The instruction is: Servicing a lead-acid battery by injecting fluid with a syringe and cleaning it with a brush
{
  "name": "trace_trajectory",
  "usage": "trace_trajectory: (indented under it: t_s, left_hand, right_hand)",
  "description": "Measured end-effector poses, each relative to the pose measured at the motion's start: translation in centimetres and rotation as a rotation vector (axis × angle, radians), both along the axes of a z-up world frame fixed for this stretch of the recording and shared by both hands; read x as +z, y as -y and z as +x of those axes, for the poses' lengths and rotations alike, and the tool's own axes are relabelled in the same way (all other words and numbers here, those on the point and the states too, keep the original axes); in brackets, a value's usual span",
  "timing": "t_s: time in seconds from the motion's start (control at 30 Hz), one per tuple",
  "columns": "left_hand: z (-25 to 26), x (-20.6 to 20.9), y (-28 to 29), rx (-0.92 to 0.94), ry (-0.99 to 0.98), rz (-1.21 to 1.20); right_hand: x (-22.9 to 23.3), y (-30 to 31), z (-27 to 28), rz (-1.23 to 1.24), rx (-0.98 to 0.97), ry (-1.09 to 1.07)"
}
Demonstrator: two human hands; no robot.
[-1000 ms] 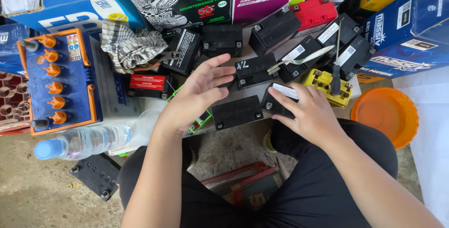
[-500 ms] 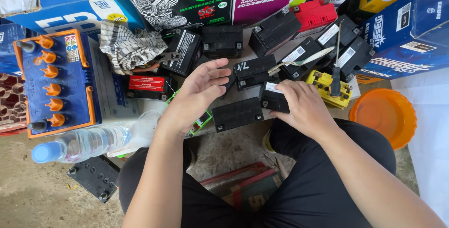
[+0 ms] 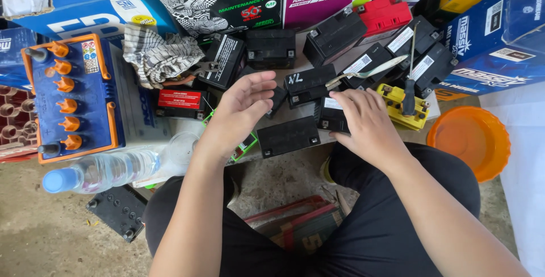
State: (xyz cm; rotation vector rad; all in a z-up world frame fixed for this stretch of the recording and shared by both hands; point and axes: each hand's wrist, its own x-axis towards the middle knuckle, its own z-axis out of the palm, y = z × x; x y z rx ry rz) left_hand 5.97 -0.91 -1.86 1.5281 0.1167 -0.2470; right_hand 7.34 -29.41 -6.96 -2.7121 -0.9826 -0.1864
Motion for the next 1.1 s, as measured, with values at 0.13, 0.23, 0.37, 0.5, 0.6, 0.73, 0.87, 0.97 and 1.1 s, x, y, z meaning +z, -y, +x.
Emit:
trace_trajectory:
  t_s: [0.13, 0.23, 0.37, 0.5, 0.6, 0.73, 0.87, 0.97, 1.1]
  left_hand:
    - [0.1, -0.7, -0.2, 0.061, 0.035, 0.090]
    - [0.0, -0.8, -0.6, 0.083, 0.070, 0.208]
    - [0.0, 0.6, -0.7, 0.112, 0.161, 0.549]
    - [-0.1, 1.1, -1.1, 0.184, 0.197, 0.602]
    - [-0.3, 1.2, -1.7, 0.265, 0.209, 0.565]
    - [-1.2, 1.1, -2.9, 0.315, 0.214, 0.545]
    - [-2.4, 0.7, -4.1, 0.328, 0.211, 0.566]
    - [-3.1, 1.0, -4.4, 0.313, 0.233, 0.597]
    - [-3.5, 1.5, -4.3, 0.281, 0.268, 0.620]
  right_hand:
    - [1.9, -0.8, -0.2, 0.049, -0.001, -0.010]
    - [3.6, -1.3, 0.0, 0.235, 0.002, -0.097]
    - [4.3, -2.5, 1.6, 0.434, 0.029, -0.052]
    - [4.9, -4.9, 4.5, 0.200, 0.097, -0.182]
    - [5.8, -7.4, 6.7, -0.053, 0.013, -0.429]
    - [2.7, -8.3, 8.7, -0.230, -0.011, -0.548]
    - [1.2, -9.4, 9.3, -0.363, -0.018, -0.523]
    - [-0.4, -10.1, 8.8, -0.441, 0.004, -0.419]
    - [-4.7, -9.9, 8.5, -0.390, 0.050, -0.151]
